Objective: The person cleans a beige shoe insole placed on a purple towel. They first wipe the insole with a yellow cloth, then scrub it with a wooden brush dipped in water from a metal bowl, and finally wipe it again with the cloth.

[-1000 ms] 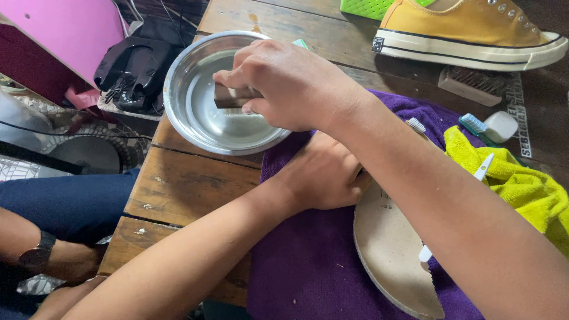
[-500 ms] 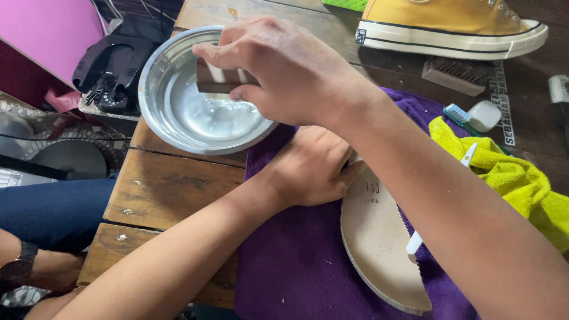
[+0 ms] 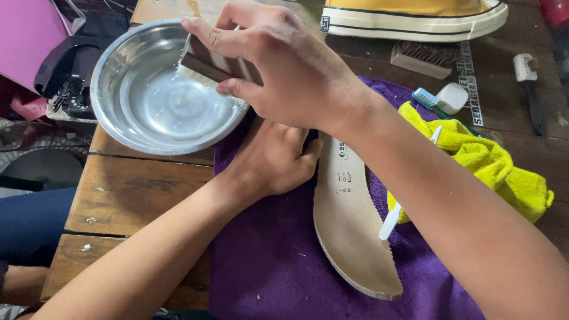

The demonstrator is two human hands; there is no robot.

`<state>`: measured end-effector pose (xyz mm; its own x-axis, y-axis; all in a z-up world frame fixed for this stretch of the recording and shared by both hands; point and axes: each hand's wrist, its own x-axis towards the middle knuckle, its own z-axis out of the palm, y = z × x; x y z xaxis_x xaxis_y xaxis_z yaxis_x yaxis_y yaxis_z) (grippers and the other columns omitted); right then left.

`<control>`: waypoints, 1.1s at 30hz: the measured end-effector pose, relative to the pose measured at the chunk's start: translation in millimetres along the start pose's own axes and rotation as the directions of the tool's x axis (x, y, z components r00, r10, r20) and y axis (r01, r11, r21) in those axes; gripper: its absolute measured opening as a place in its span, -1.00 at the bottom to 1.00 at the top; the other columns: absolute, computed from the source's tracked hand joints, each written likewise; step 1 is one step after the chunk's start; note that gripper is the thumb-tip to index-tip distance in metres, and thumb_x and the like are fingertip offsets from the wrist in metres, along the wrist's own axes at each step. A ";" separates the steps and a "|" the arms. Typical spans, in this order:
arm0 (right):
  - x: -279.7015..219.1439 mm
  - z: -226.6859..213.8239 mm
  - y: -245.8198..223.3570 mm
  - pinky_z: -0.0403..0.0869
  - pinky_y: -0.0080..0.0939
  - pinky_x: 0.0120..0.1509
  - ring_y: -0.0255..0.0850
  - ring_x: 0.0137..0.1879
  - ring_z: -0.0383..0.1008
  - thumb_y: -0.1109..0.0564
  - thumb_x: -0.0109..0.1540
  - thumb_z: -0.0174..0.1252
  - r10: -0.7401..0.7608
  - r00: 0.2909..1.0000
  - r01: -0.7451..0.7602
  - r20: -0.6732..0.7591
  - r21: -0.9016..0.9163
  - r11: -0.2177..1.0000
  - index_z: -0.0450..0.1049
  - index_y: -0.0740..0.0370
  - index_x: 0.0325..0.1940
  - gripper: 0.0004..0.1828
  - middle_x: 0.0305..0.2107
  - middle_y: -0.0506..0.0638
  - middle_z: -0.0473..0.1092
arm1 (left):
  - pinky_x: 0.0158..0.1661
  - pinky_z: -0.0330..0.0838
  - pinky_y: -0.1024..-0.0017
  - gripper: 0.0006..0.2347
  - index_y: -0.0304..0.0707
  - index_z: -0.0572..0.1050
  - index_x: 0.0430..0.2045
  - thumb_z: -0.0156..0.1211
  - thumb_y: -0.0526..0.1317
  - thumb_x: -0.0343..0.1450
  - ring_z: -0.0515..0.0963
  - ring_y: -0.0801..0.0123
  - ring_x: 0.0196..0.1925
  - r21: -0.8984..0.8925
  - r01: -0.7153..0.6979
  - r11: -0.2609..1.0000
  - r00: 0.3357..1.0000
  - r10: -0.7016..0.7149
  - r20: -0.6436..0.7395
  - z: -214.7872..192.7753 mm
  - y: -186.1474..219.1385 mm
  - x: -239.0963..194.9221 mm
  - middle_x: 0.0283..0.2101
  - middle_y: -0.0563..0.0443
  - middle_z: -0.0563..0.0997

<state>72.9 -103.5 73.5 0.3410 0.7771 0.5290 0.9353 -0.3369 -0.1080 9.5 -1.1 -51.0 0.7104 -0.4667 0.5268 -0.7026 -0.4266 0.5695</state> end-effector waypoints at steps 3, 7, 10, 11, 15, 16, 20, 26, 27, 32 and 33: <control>-8.1 -4.1 -1.8 0.49 -0.04 0.13 -0.02 0.08 0.59 0.17 0.27 0.80 -0.009 1.000 0.010 -0.011 0.004 1.000 0.53 0.26 0.52 -0.18 0.03 0.06 0.52 | 0.21 0.33 -0.18 -0.74 -0.59 0.52 -0.14 0.23 -0.27 0.43 0.52 -0.50 0.21 -0.034 -0.021 0.999 1.000 0.020 -0.009 -5.4 4.6 0.9 0.03 -0.64 0.64; -16.9 -9.1 -6.0 0.53 0.15 0.15 0.07 0.08 0.53 0.26 0.23 0.65 -0.066 0.997 0.070 0.040 -0.109 0.992 0.56 0.16 0.49 -0.25 0.02 0.09 0.42 | 0.61 -0.03 -0.06 -0.37 -0.51 0.23 0.52 0.16 -0.18 0.50 0.09 -0.42 0.67 0.008 0.080 0.997 0.993 -0.080 0.082 3.1 -4.5 -2.5 0.58 -0.64 0.27; -26.4 -9.0 -2.2 0.53 0.16 0.23 0.12 0.15 0.54 0.21 0.25 0.70 -0.053 0.997 0.059 0.062 -0.098 0.993 0.47 0.20 0.51 -0.20 0.09 0.19 0.44 | 0.49 0.17 -0.13 -0.46 -0.59 0.37 0.40 0.15 -0.14 0.54 0.29 -0.55 0.51 0.039 0.038 0.998 0.998 -0.040 0.038 5.2 -6.8 -2.2 0.44 -0.72 0.42; -29.5 -12.5 -2.0 0.53 0.16 0.23 0.12 0.15 0.54 0.21 0.25 0.70 -0.050 0.997 0.056 0.062 -0.098 0.994 0.47 0.20 0.51 -0.20 0.09 0.19 0.44 | 0.49 0.17 -0.13 -0.46 -0.59 0.37 0.40 0.15 -0.14 0.54 0.29 -0.55 0.51 0.037 0.038 0.999 0.998 -0.039 0.040 8.3 -7.8 -4.4 0.44 -0.72 0.42; -42.9 -26.9 2.9 0.55 0.13 0.21 0.12 0.14 0.57 0.28 0.27 0.60 -0.010 0.999 0.017 0.052 -0.144 0.989 0.55 0.27 0.50 -0.29 0.09 0.18 0.47 | 0.16 0.41 -0.24 -0.71 -0.64 0.47 0.00 0.31 -0.32 0.50 0.55 -0.57 0.09 0.101 -0.183 0.978 0.972 0.196 -0.129 1.9 -4.1 -4.0 0.01 -0.66 0.60; -47.9 -30.4 4.8 0.57 0.10 0.19 0.08 0.12 0.60 0.29 0.28 0.59 0.016 0.999 -0.009 0.039 -0.177 0.984 0.56 0.28 0.52 -0.29 0.11 0.15 0.48 | 0.33 0.38 -0.19 -0.67 -0.58 0.47 0.05 0.25 -0.25 0.51 0.54 -0.46 0.25 0.089 -0.115 0.989 0.993 0.117 -0.020 -3.0 -0.6 -2.1 0.12 -0.58 0.59; -78.4 -55.4 4.1 0.52 0.04 0.46 0.14 0.36 0.66 0.21 0.42 0.58 0.253 0.966 -0.255 -0.050 -0.058 0.965 0.59 0.48 0.46 -0.43 0.27 0.33 0.61 | 0.42 0.24 -0.11 -0.55 -0.45 0.44 0.23 0.18 -0.19 0.45 0.46 -0.31 0.42 0.059 -0.061 0.996 0.996 0.056 0.074 -18.4 13.3 10.6 0.33 -0.36 0.49; -136.1 -83.9 -12.9 0.73 -0.24 0.13 -0.15 0.11 0.59 0.38 0.49 0.53 0.589 0.804 -0.556 -0.084 0.242 0.795 0.47 0.47 0.24 -0.63 0.03 0.18 0.50 | 0.49 0.14 -0.15 -0.44 -0.31 0.39 0.35 0.27 -0.18 0.39 0.35 -0.21 0.53 0.062 -0.027 0.998 0.991 0.018 0.132 -19.8 11.3 11.5 0.40 -0.28 0.45; -144.3 -86.8 -17.6 0.62 -0.31 0.01 -0.20 0.05 0.49 0.38 0.45 0.46 0.654 0.756 -0.611 -0.016 0.342 0.714 0.29 0.51 0.51 -0.37 0.04 0.17 0.45 | 0.48 0.15 -0.15 -0.44 -0.28 0.40 0.35 0.27 -0.17 0.39 0.36 -0.20 0.52 0.059 -0.030 0.998 0.991 0.022 0.129 -20.0 11.1 12.4 0.38 -0.27 0.45; -172.6 -83.7 -43.2 0.64 -0.34 -0.11 -0.21 -0.01 0.52 0.28 0.26 0.46 0.770 0.618 -0.766 0.157 0.341 0.545 0.42 0.48 0.57 -0.21 0.27 0.18 0.49 | 0.47 0.17 -0.16 -0.48 -0.23 0.41 0.35 0.26 -0.15 0.43 0.37 -0.21 0.51 0.057 -0.033 0.998 0.990 0.025 0.136 -21.2 13.1 10.4 0.38 -0.27 0.44; -177.6 -83.6 -45.8 0.54 -0.37 -0.28 -0.26 -0.18 0.50 0.27 0.29 0.43 0.769 0.615 -0.778 0.175 0.293 0.556 0.47 0.45 0.53 -0.29 0.13 0.13 0.46 | 0.47 0.16 -0.17 -0.47 -0.24 0.41 0.35 0.26 -0.16 0.42 0.35 -0.20 0.52 0.061 -0.033 0.998 0.990 0.024 0.142 -21.6 13.4 10.5 0.38 -0.27 0.43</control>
<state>-38.3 -270.5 54.8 0.9455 0.3115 0.0950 0.2818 -0.6364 -0.7181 8.5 5.0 -24.2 0.6803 -0.5819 0.4456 -0.7269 -0.4577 0.5121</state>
